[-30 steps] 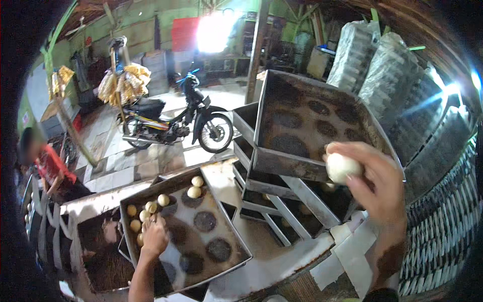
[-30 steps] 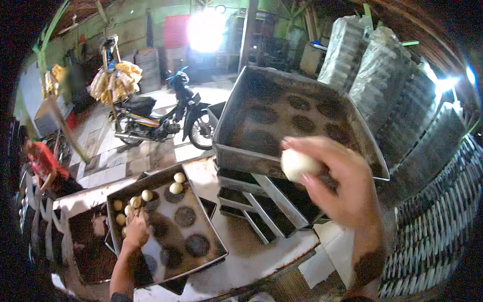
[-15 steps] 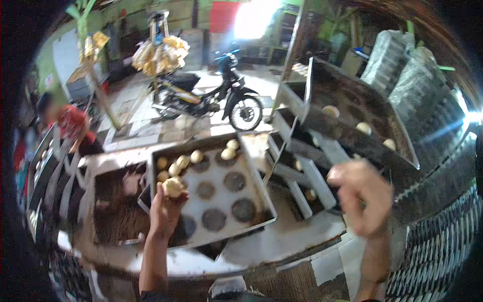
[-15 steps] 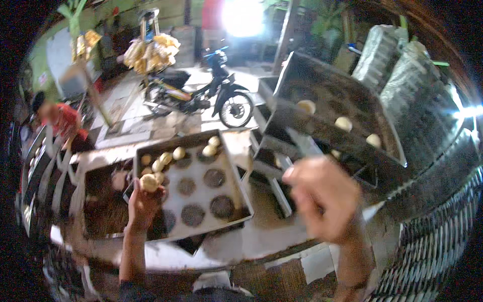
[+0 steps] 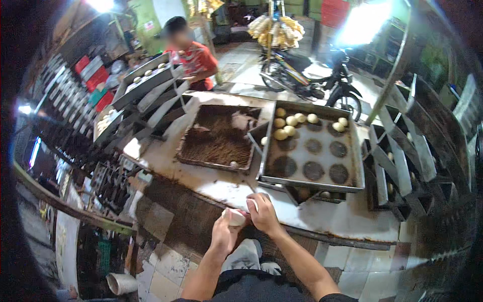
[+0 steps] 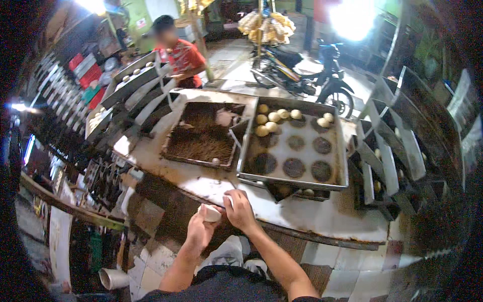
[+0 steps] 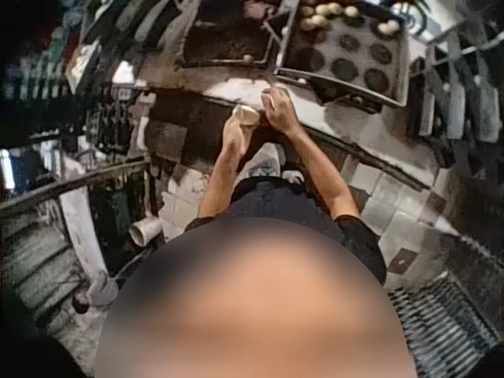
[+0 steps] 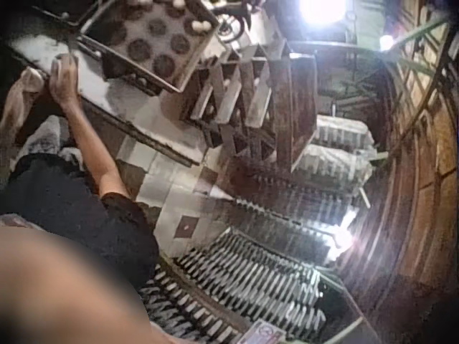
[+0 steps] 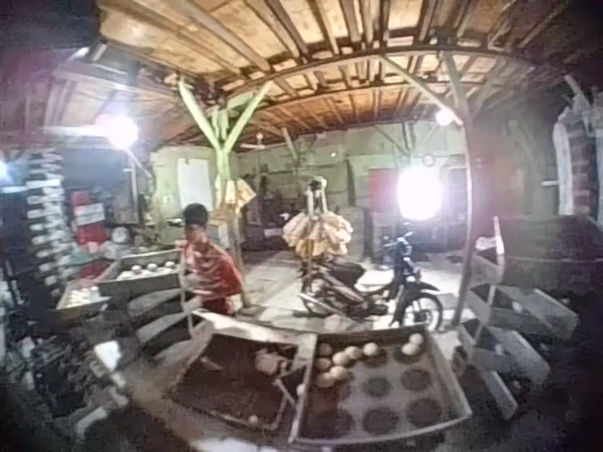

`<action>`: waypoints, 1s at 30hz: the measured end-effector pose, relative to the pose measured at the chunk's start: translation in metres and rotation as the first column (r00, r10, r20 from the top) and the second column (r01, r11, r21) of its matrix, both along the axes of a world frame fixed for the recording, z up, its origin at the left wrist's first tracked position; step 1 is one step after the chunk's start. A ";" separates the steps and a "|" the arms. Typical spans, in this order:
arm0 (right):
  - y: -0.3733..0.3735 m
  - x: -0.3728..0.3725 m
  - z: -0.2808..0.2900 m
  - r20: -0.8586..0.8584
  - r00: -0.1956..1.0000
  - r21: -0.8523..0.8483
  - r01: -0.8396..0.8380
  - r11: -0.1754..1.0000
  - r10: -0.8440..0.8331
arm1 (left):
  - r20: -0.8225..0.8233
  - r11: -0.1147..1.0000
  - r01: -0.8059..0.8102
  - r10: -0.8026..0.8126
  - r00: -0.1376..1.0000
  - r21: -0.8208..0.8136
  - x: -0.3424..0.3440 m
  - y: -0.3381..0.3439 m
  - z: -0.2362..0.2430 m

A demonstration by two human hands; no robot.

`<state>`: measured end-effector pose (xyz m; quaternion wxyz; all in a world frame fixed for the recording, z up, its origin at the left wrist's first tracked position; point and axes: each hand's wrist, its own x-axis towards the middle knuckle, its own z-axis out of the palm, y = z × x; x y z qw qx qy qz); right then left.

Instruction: Filling dough balls with chocolate and placing them onto baking trays.

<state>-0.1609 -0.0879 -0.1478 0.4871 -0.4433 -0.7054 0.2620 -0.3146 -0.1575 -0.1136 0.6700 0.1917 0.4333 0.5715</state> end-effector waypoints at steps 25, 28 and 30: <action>0.309 -0.155 -0.081 0.721 0.640 -0.012 0.395 0.919 -0.266 | -0.121 0.997 0.035 -0.027 0.992 0.063 -0.292 0.238 -0.038; 0.307 -0.151 -0.095 0.774 0.600 -0.061 0.389 0.919 -0.202 | -0.235 0.986 0.159 -0.142 0.962 0.056 -0.287 0.265 -0.032; 0.309 -0.149 -0.102 0.744 0.621 -0.043 0.412 0.910 -0.246 | -0.265 0.981 0.188 -0.169 0.949 0.048 -0.275 0.278 -0.043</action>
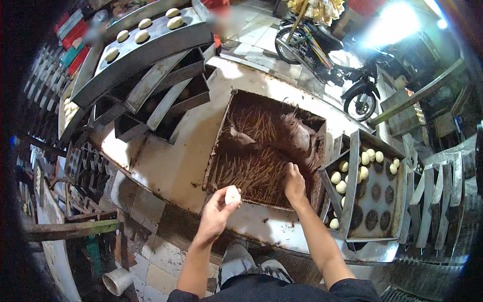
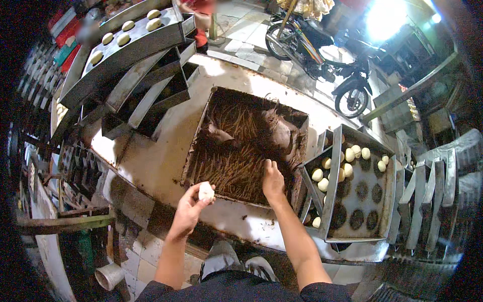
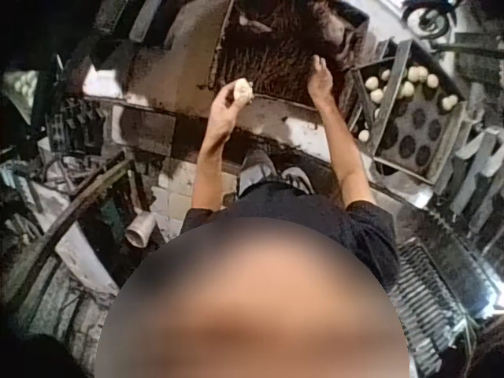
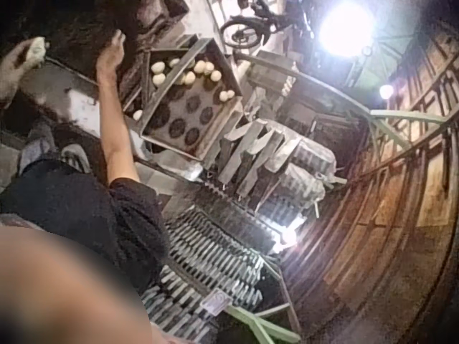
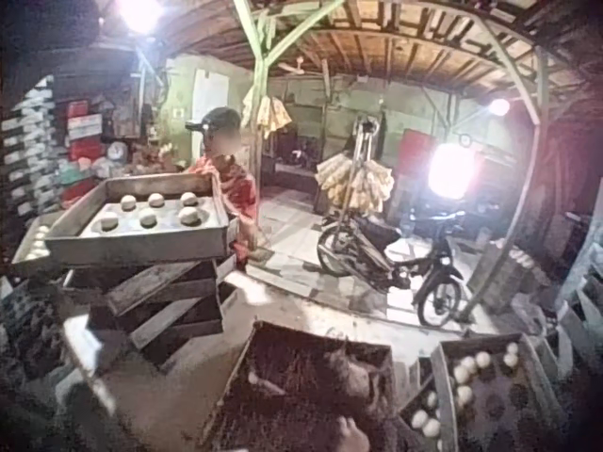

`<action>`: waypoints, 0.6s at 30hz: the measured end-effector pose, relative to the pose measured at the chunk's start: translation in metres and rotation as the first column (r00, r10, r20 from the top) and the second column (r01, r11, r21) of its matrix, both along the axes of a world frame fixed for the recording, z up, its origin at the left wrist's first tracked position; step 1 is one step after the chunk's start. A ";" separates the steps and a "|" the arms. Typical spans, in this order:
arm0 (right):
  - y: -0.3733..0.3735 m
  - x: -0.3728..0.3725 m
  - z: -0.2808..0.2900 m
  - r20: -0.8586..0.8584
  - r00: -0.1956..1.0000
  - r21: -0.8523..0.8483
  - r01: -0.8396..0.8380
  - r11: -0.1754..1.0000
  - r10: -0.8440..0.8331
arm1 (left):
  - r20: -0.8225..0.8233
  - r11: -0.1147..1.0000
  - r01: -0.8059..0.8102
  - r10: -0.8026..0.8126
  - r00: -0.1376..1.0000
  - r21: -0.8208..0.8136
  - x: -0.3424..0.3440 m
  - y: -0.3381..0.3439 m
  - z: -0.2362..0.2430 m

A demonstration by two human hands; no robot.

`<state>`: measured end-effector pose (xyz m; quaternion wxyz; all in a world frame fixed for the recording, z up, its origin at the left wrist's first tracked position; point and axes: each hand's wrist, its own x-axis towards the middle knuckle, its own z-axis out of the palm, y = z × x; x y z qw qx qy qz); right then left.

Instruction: Filling dough balls with chocolate and placing them onto baking trays.

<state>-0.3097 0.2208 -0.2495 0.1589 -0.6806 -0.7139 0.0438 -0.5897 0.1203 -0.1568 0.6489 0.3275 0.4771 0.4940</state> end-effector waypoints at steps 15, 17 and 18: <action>-0.131 -0.024 0.107 -0.773 0.608 0.261 0.049 0.964 0.179 | 0.551 0.963 0.113 0.044 0.833 -0.247 0.089 0.013 0.027; -0.161 -0.011 0.093 -0.782 0.622 0.160 0.137 0.978 0.040 | 0.495 0.975 -0.048 0.151 0.856 -0.215 0.091 -0.003 0.030; -0.175 -0.004 0.083 -0.774 0.626 0.062 0.229 0.971 -0.099 | 0.452 0.969 -0.123 0.210 0.867 -0.215 0.094 -0.009 0.022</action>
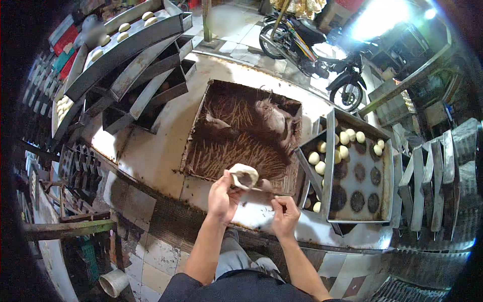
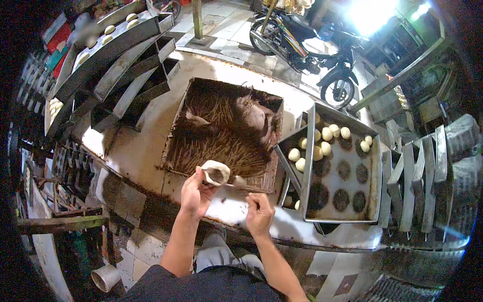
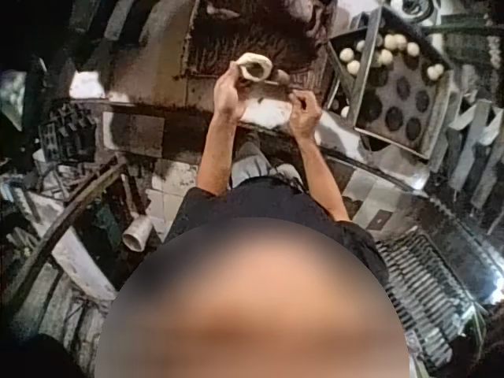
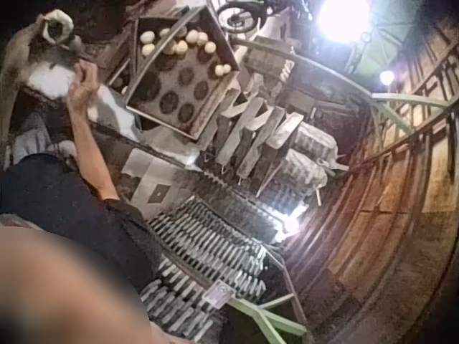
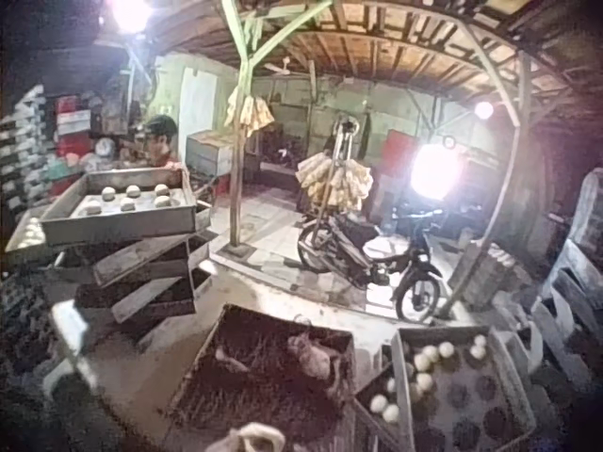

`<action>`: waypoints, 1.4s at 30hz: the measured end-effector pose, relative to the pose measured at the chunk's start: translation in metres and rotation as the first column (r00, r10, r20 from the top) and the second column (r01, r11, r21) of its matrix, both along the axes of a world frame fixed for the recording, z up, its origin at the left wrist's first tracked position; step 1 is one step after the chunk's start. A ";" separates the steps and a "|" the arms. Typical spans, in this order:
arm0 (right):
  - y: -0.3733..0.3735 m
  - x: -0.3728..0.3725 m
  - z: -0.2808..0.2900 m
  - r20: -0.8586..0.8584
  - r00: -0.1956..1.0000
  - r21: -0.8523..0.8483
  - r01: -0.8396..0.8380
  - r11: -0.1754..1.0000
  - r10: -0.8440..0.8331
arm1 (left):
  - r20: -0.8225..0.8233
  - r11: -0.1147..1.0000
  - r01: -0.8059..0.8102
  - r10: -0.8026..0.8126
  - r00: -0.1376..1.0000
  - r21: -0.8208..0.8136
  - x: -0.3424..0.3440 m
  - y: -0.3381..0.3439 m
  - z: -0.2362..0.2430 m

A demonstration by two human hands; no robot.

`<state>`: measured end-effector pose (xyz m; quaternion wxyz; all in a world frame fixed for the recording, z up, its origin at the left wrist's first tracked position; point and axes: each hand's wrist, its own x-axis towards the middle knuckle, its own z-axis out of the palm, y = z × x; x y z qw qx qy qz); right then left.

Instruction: Filling dough balls with chocolate and placing them onto baking trays.

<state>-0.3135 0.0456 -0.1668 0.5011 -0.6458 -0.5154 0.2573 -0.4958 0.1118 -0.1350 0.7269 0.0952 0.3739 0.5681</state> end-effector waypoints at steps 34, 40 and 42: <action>-0.435 0.358 0.156 -0.220 0.920 0.223 0.372 0.901 -0.325 | -0.687 0.302 0.787 -0.384 0.617 0.538 0.435 -0.375 0.119; -0.392 0.344 0.139 -0.338 0.898 0.255 0.375 0.891 -0.281 | -0.677 0.291 0.789 -0.406 0.613 0.541 0.415 -0.349 0.104; -0.375 0.347 0.131 -0.547 0.814 0.108 0.301 0.947 -0.196 | -0.763 0.152 0.757 -0.023 0.646 0.636 0.406 -0.342 0.118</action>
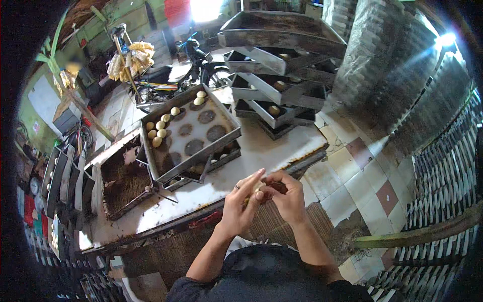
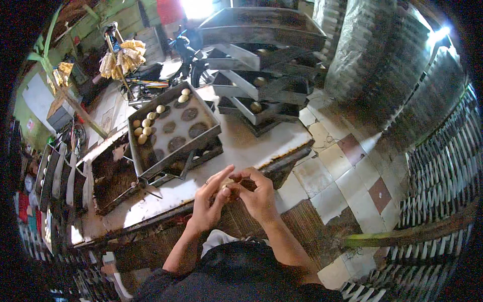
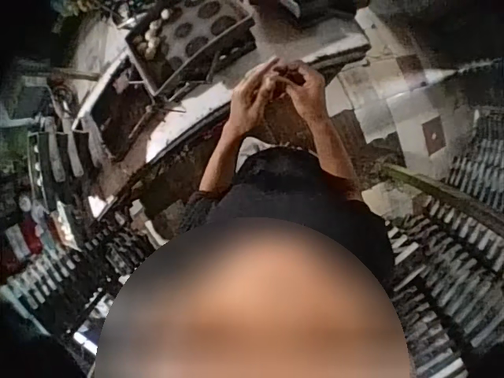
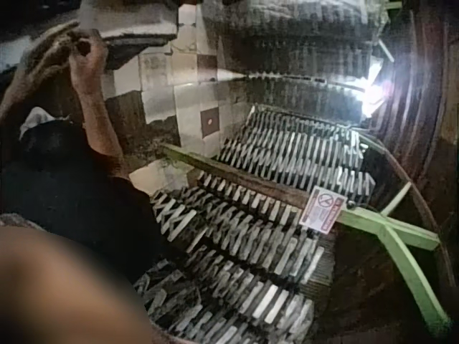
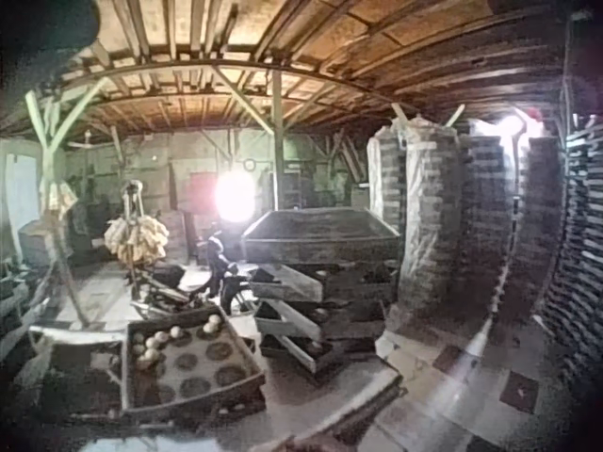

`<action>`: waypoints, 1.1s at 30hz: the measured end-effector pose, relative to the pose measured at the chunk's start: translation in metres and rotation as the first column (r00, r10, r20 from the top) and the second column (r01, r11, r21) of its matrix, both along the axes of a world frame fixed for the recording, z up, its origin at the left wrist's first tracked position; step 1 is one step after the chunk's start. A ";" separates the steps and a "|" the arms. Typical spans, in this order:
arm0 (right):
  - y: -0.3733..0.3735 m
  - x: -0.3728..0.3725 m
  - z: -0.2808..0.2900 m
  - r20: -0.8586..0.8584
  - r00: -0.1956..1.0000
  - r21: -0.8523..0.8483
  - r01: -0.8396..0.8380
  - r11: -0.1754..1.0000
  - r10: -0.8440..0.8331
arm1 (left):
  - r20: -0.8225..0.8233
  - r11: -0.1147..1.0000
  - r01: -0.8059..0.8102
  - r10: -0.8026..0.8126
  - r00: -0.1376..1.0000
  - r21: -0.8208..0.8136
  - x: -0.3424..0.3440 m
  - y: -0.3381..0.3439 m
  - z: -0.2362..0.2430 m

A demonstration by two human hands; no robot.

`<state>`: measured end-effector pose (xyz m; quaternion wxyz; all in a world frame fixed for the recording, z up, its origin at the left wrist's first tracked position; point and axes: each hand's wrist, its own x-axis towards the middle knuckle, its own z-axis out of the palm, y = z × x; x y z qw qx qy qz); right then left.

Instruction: Filling dough balls with chocolate and placing them onto baking trays.

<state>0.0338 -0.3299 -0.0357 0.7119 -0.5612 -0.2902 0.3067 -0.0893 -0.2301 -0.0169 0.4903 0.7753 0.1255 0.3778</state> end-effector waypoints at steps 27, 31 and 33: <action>0.204 -0.028 0.013 -0.234 0.970 0.207 -0.009 0.978 0.059 | 0.066 0.880 -0.139 0.122 0.990 0.455 0.031 0.211 0.035; 0.173 0.082 0.009 -0.254 0.951 0.047 -0.167 0.985 0.173 | 0.020 0.896 0.373 -0.379 0.925 -0.240 0.091 0.205 0.062; 0.153 0.145 0.071 -0.027 0.950 -0.137 -0.310 0.941 0.310 | 0.120 0.864 0.456 -0.440 0.890 -0.213 0.124 0.227 0.064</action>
